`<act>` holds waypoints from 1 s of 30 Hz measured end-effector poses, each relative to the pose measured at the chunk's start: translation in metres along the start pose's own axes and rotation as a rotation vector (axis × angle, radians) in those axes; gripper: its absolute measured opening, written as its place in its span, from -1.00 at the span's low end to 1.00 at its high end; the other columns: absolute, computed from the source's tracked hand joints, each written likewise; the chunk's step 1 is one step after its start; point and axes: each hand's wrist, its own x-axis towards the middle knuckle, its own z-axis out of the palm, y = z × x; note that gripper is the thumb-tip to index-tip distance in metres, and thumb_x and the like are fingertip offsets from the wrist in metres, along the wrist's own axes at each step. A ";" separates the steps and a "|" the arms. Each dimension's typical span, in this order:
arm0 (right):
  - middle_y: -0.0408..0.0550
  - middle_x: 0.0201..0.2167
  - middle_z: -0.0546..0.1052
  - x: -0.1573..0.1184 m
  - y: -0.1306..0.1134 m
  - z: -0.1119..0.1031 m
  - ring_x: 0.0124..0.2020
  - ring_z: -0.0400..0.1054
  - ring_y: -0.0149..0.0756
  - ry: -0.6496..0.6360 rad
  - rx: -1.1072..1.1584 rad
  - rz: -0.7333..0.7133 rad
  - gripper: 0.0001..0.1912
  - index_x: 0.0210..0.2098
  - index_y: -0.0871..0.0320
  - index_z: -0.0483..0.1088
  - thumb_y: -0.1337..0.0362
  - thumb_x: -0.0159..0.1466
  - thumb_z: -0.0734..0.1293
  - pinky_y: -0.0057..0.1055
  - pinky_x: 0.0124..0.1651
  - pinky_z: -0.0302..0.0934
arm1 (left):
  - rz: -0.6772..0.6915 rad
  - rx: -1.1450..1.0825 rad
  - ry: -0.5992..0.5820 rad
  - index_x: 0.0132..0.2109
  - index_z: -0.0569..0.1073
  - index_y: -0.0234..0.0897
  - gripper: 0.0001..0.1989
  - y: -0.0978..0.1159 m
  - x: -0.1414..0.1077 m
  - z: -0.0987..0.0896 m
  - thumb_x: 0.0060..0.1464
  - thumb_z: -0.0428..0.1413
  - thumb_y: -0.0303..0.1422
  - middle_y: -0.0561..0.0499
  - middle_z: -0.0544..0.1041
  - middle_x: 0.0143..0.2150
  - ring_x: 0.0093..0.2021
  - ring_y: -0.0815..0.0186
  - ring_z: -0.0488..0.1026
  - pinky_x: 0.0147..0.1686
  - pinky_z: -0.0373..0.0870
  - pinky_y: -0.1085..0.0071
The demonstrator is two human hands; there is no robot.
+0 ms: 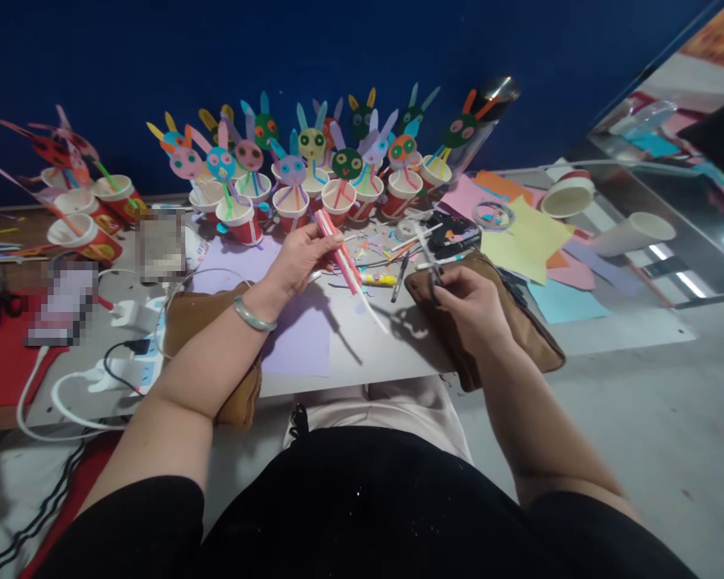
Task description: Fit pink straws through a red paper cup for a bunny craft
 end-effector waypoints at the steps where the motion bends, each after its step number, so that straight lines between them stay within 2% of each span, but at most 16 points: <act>1: -0.20 -0.58 0.41 -0.005 -0.002 0.005 -0.58 0.16 -0.42 0.017 0.144 0.069 -0.66 -0.48 0.07 0.39 0.10 0.02 0.59 -0.42 -0.51 0.03 | -0.008 -0.015 -0.004 -0.32 0.44 -0.32 -0.70 0.000 0.000 0.000 -0.07 0.42 -0.36 0.13 0.54 -0.50 -0.55 0.51 0.46 -0.59 0.32 0.61; 3: -0.21 -0.62 0.39 -0.015 -0.006 0.019 -0.63 0.11 -0.48 0.006 0.347 0.173 -0.61 -0.55 0.09 0.39 0.08 -0.07 0.63 -0.44 -0.56 -0.01 | -0.028 -0.047 0.005 -0.31 0.44 -0.32 -0.68 -0.001 -0.001 0.001 -0.09 0.44 -0.37 0.13 0.55 -0.50 -0.55 0.51 0.46 -0.59 0.35 0.62; 6: -0.14 -0.57 0.49 -0.024 -0.010 0.042 -0.63 0.18 -0.50 -0.045 0.440 0.262 -0.66 -0.55 0.14 0.51 0.05 -0.07 0.62 -0.45 -0.59 0.03 | -0.062 -0.107 0.027 -0.30 0.43 -0.31 -0.72 0.000 -0.003 0.004 -0.04 0.40 -0.41 0.12 0.59 -0.45 -0.51 0.51 0.51 -0.55 0.42 0.63; 9: -0.10 -0.42 0.62 -0.028 -0.010 0.066 -0.60 0.21 -0.52 -0.013 0.526 0.296 -0.71 -0.39 0.14 0.60 0.12 -0.04 0.60 -0.49 -0.61 0.01 | -0.064 -0.204 0.075 -0.28 0.42 -0.29 -0.78 0.001 -0.005 0.007 0.03 0.35 -0.46 0.11 0.64 -0.38 -0.44 0.52 0.56 -0.44 0.50 0.65; 11: -0.11 -0.32 0.66 -0.026 -0.012 0.080 -0.58 0.21 -0.52 0.005 0.620 0.334 -0.64 -0.26 0.09 0.62 0.19 -0.07 0.60 -0.50 -0.59 0.07 | -0.049 -0.266 0.111 -0.28 0.41 -0.28 -0.79 0.000 -0.006 0.010 0.05 0.33 -0.49 0.13 0.65 -0.36 -0.44 0.54 0.56 -0.38 0.53 0.65; 13: -0.12 -0.28 0.67 -0.022 -0.015 0.092 -0.53 0.25 -0.51 0.022 0.700 0.322 -0.59 -0.22 0.07 0.61 0.23 -0.10 0.61 -0.50 -0.54 0.15 | -0.035 -0.302 0.121 -0.31 0.39 -0.28 -0.76 -0.003 -0.007 0.013 0.03 0.34 -0.50 0.14 0.65 -0.36 -0.45 0.55 0.56 -0.34 0.56 0.63; 16: -0.17 -0.34 0.62 -0.012 -0.024 0.104 -0.49 0.28 -0.51 0.094 0.764 0.221 -0.63 -0.33 0.07 0.52 0.22 -0.12 0.63 -0.52 -0.51 0.16 | -0.026 -0.316 0.082 -0.35 0.36 -0.29 -0.67 -0.010 -0.010 0.017 -0.07 0.41 -0.49 0.14 0.65 -0.36 -0.43 0.53 0.57 -0.32 0.57 0.62; 20: -0.30 -0.58 0.33 0.006 -0.032 0.101 -0.58 0.16 -0.53 0.177 0.701 0.103 -0.57 -0.46 0.08 0.35 0.08 -0.06 0.63 -0.50 -0.53 0.12 | -0.024 -0.291 -0.016 -0.35 0.37 -0.28 -0.54 -0.015 -0.014 0.018 -0.26 0.51 -0.38 0.14 0.63 -0.39 -0.41 0.47 0.59 -0.33 0.58 0.56; 23: -0.29 -0.61 0.27 0.019 -0.034 0.083 -0.58 0.16 -0.49 0.188 0.599 0.065 -0.55 -0.49 0.07 0.31 0.04 -0.07 0.62 -0.47 -0.54 0.10 | 0.022 -0.220 -0.078 -0.26 0.44 -0.28 -0.54 -0.013 -0.012 0.011 -0.20 0.49 -0.20 0.05 0.66 -0.29 -0.30 0.37 0.64 -0.24 0.62 0.44; 25: -0.27 -0.58 0.32 0.024 -0.034 0.069 -0.57 0.17 -0.49 0.138 0.525 0.063 -0.59 -0.48 0.08 0.36 0.08 -0.08 0.62 -0.46 -0.53 0.11 | 0.081 -0.155 -0.084 -0.17 0.49 -0.28 -0.53 -0.010 -0.008 0.006 -0.11 0.43 -0.09 -0.03 0.68 -0.19 -0.21 0.33 0.65 -0.16 0.61 0.39; 27: -0.25 -0.59 0.34 0.027 -0.035 0.058 -0.57 0.16 -0.49 0.042 0.442 0.082 -0.65 -0.50 0.09 0.42 0.11 -0.07 0.62 -0.45 -0.52 0.10 | 0.116 -0.043 -0.093 -0.12 0.54 -0.29 -0.50 -0.010 -0.005 0.003 -0.11 0.43 -0.07 -0.05 0.68 -0.15 -0.18 0.32 0.64 -0.14 0.58 0.41; 30: -0.22 -0.61 0.39 0.025 -0.036 0.054 -0.56 0.20 -0.46 -0.083 0.341 0.086 -0.69 -0.53 0.12 0.49 0.11 -0.07 0.62 -0.44 -0.47 0.16 | 0.106 0.181 -0.217 -0.14 0.62 -0.33 -0.51 -0.014 -0.007 0.005 -0.14 0.46 -0.09 -0.07 0.68 -0.21 -0.22 0.33 0.60 -0.18 0.51 0.45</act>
